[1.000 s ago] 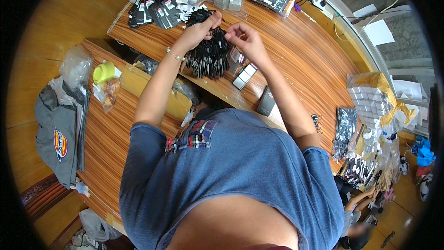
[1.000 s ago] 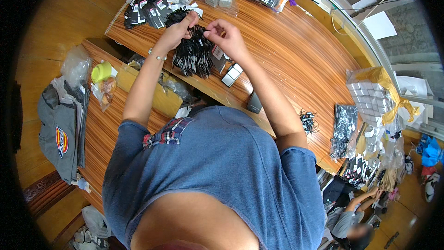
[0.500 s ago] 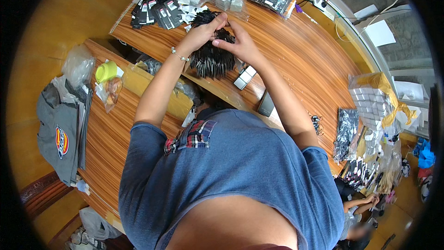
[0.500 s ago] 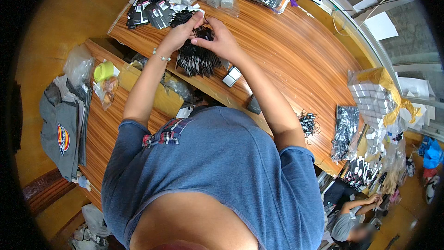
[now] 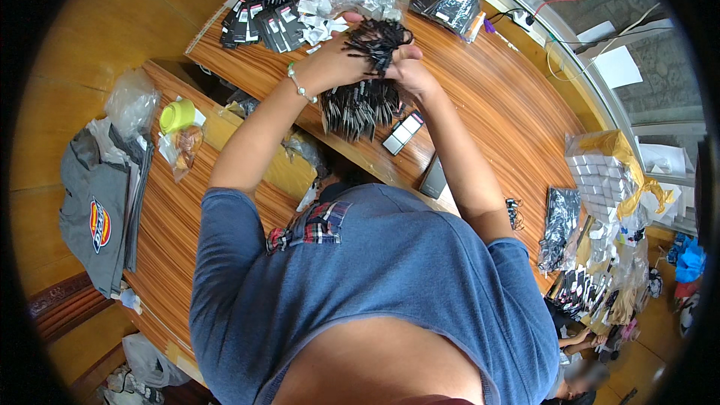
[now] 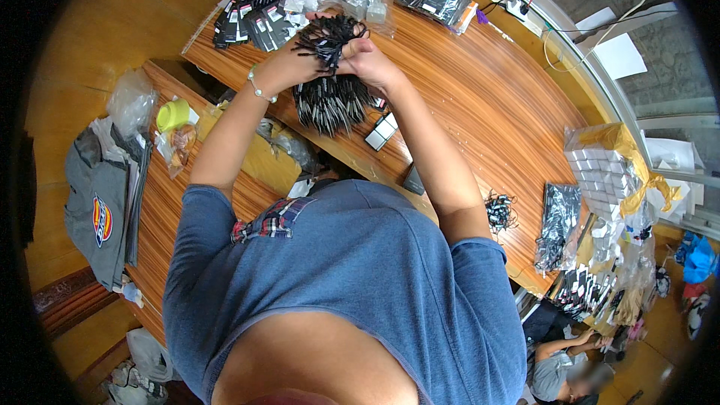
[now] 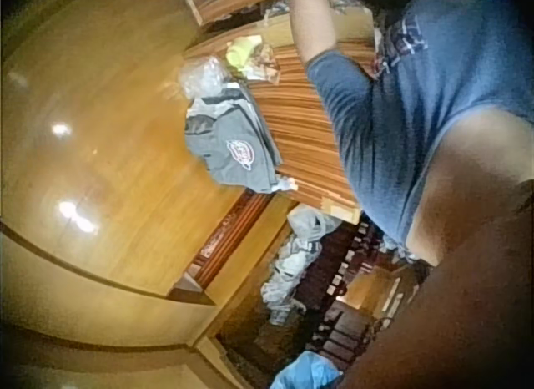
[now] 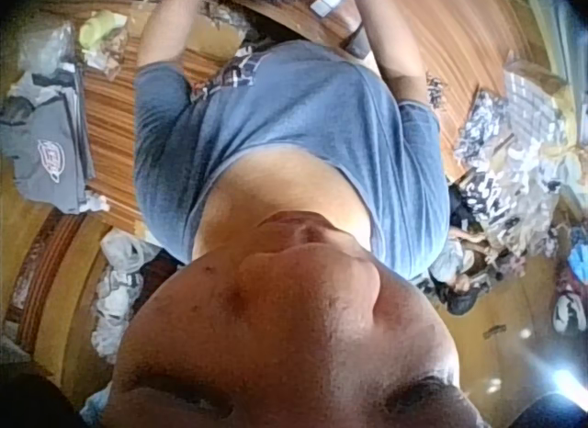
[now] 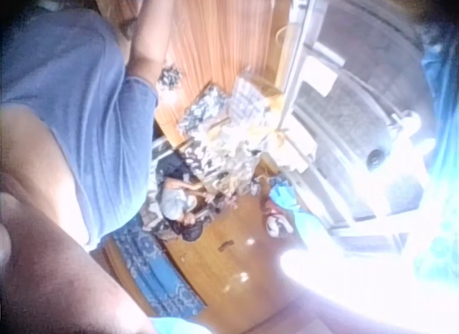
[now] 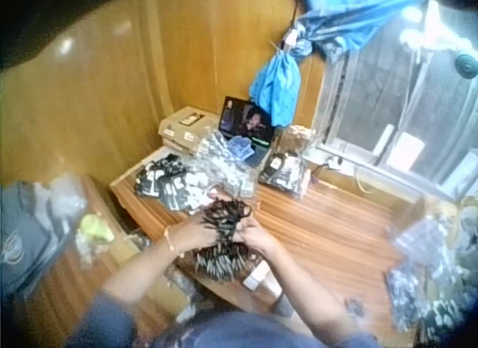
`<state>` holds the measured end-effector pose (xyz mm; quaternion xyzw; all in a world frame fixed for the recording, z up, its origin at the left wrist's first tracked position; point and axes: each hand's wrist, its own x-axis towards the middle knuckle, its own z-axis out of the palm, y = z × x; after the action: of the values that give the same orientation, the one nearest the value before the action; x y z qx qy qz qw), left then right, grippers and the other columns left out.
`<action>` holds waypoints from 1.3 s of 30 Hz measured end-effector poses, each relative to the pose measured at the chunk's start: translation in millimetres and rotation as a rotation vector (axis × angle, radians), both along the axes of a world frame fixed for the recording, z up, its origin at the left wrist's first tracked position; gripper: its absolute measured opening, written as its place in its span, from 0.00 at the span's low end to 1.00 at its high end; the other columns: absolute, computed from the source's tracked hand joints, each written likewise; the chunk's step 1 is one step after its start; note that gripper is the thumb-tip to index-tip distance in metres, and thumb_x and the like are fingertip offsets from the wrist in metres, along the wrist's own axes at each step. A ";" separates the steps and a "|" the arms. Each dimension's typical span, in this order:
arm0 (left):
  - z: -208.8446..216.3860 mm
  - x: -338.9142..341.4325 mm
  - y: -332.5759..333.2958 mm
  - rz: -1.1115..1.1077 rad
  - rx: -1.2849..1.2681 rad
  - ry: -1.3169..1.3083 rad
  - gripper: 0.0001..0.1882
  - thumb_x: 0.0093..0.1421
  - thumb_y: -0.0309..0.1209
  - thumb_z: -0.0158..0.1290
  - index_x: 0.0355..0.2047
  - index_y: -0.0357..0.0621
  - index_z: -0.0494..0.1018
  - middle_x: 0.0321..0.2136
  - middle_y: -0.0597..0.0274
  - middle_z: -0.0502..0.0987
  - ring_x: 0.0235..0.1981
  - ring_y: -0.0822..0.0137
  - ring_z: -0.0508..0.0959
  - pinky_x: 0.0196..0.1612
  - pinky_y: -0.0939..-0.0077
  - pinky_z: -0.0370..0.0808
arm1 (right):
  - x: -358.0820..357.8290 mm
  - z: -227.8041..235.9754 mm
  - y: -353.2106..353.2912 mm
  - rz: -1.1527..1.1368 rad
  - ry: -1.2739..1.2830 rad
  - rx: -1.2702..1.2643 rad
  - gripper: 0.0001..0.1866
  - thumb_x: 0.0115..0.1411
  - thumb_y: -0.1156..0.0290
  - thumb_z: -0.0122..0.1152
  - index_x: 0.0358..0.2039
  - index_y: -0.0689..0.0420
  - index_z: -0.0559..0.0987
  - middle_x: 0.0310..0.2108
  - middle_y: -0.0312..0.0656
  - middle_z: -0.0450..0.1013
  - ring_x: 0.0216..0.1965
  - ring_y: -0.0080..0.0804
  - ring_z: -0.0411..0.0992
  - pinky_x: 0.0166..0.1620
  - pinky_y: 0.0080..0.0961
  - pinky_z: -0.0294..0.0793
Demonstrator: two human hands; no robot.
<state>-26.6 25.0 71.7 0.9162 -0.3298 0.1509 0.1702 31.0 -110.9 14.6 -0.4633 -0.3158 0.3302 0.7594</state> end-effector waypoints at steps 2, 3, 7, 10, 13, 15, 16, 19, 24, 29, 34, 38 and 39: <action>14.5 3.0 -5.9 0.000 -0.205 0.157 0.19 0.53 0.34 0.47 0.46 0.45 0.67 0.44 0.55 0.70 0.44 0.56 0.69 0.48 0.69 0.65 | 1.3 3.6 -3.4 -0.110 0.072 -0.133 0.18 0.44 0.81 0.55 0.40 0.63 0.71 0.35 0.37 0.71 0.40 0.26 0.68 0.45 0.22 0.68; 12.7 7.4 -1.8 -0.036 -0.197 0.108 0.19 0.52 0.33 0.48 0.45 0.45 0.67 0.43 0.55 0.70 0.44 0.56 0.69 0.48 0.69 0.65 | -7.9 25.9 -7.5 -0.157 0.114 -0.248 0.17 0.45 0.80 0.54 0.39 0.63 0.71 0.34 0.37 0.71 0.41 0.27 0.67 0.44 0.22 0.68; 10.4 19.6 17.9 -0.189 -0.084 -0.159 0.17 0.53 0.32 0.47 0.44 0.44 0.68 0.39 0.56 0.72 0.41 0.59 0.70 0.47 0.68 0.64 | -5.1 47.7 -15.9 0.040 0.154 -0.243 0.14 0.47 0.76 0.54 0.37 0.64 0.72 0.34 0.41 0.72 0.39 0.30 0.70 0.43 0.24 0.70; 10.4 20.7 10.3 -0.112 -0.250 -0.054 0.13 0.50 0.33 0.48 0.35 0.42 0.70 0.31 0.56 0.74 0.33 0.60 0.73 0.38 0.70 0.69 | -7.1 61.3 -19.4 0.123 0.201 -0.203 0.13 0.48 0.75 0.54 0.36 0.65 0.72 0.34 0.45 0.72 0.35 0.31 0.72 0.40 0.25 0.73; -2.3 36.2 3.5 0.032 -0.293 0.087 0.12 0.53 0.35 0.46 0.34 0.41 0.69 0.29 0.55 0.73 0.28 0.61 0.74 0.31 0.72 0.71 | -11.2 77.0 -27.0 0.183 0.191 -0.163 0.11 0.50 0.71 0.53 0.32 0.65 0.71 0.31 0.46 0.73 0.35 0.29 0.71 0.39 0.23 0.72; 25.1 32.7 -17.8 0.154 -0.398 0.363 0.13 0.54 0.36 0.44 0.34 0.41 0.69 0.27 0.55 0.73 0.26 0.62 0.74 0.29 0.73 0.72 | -5.5 78.2 -38.2 0.175 0.191 -0.161 0.09 0.51 0.69 0.52 0.30 0.63 0.71 0.30 0.45 0.72 0.34 0.28 0.71 0.39 0.22 0.72; 40.1 25.3 -24.2 0.257 -0.473 0.600 0.13 0.54 0.36 0.43 0.34 0.40 0.69 0.27 0.55 0.73 0.26 0.63 0.74 0.28 0.73 0.72 | -4.9 80.5 -41.4 0.185 0.190 -0.157 0.09 0.52 0.68 0.52 0.29 0.62 0.70 0.29 0.44 0.72 0.33 0.28 0.71 0.38 0.21 0.71; 42.6 28.3 -31.8 0.215 -0.523 0.578 0.15 0.54 0.37 0.43 0.34 0.39 0.69 0.26 0.55 0.73 0.25 0.67 0.75 0.26 0.74 0.72 | -6.1 87.4 -53.1 0.020 0.073 -0.271 0.09 0.54 0.65 0.49 0.24 0.58 0.69 0.29 0.40 0.71 0.33 0.23 0.68 0.39 0.19 0.68; 35.1 47.4 -54.2 0.029 -0.562 0.332 0.14 0.53 0.34 0.41 0.34 0.38 0.70 0.24 0.58 0.72 0.24 0.69 0.73 0.23 0.78 0.71 | -14.7 107.1 -77.3 -0.085 -0.123 -0.376 0.12 0.57 0.63 0.46 0.27 0.59 0.72 0.28 0.35 0.70 0.33 0.20 0.66 0.39 0.17 0.66; 54.4 53.7 -96.2 -0.234 -0.740 0.541 0.16 0.55 0.41 0.43 0.29 0.41 0.70 0.19 0.64 0.69 0.16 0.76 0.68 0.16 0.84 0.65 | -28.4 118.3 -111.2 -0.363 -0.250 -0.527 0.16 0.59 0.60 0.44 0.29 0.60 0.74 0.26 0.34 0.70 0.29 0.18 0.65 0.36 0.15 0.65; 60.7 77.7 -157.3 -0.360 -0.898 0.801 0.25 0.53 0.58 0.42 0.19 0.49 0.62 0.12 0.71 0.63 0.11 0.80 0.63 0.13 0.87 0.62 | -29.2 119.1 -158.0 -0.472 -0.263 -0.624 0.18 0.59 0.56 0.46 0.27 0.60 0.74 0.24 0.32 0.68 0.25 0.16 0.65 0.32 0.14 0.65; 57.4 90.1 -202.8 -0.527 -0.917 1.168 0.24 0.53 0.57 0.43 0.20 0.48 0.63 0.17 0.73 0.62 0.19 0.82 0.63 0.21 0.87 0.61 | -34.4 115.0 -203.4 -0.564 -0.211 -0.697 0.19 0.59 0.54 0.46 0.26 0.58 0.74 0.22 0.31 0.68 0.23 0.16 0.63 0.28 0.14 0.63; 50.7 94.0 -216.0 -0.539 -0.932 1.196 0.24 0.53 0.57 0.44 0.21 0.48 0.64 0.17 0.73 0.62 0.19 0.81 0.63 0.21 0.87 0.62 | -37.3 115.6 -212.2 -0.565 -0.185 -0.724 0.19 0.59 0.54 0.46 0.26 0.58 0.74 0.21 0.31 0.68 0.23 0.15 0.62 0.28 0.14 0.62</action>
<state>67.4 -191.0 122.4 0.5656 -0.2957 -0.2895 0.7133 -6.3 -323.1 130.1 -0.7937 -0.1081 0.1569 0.5777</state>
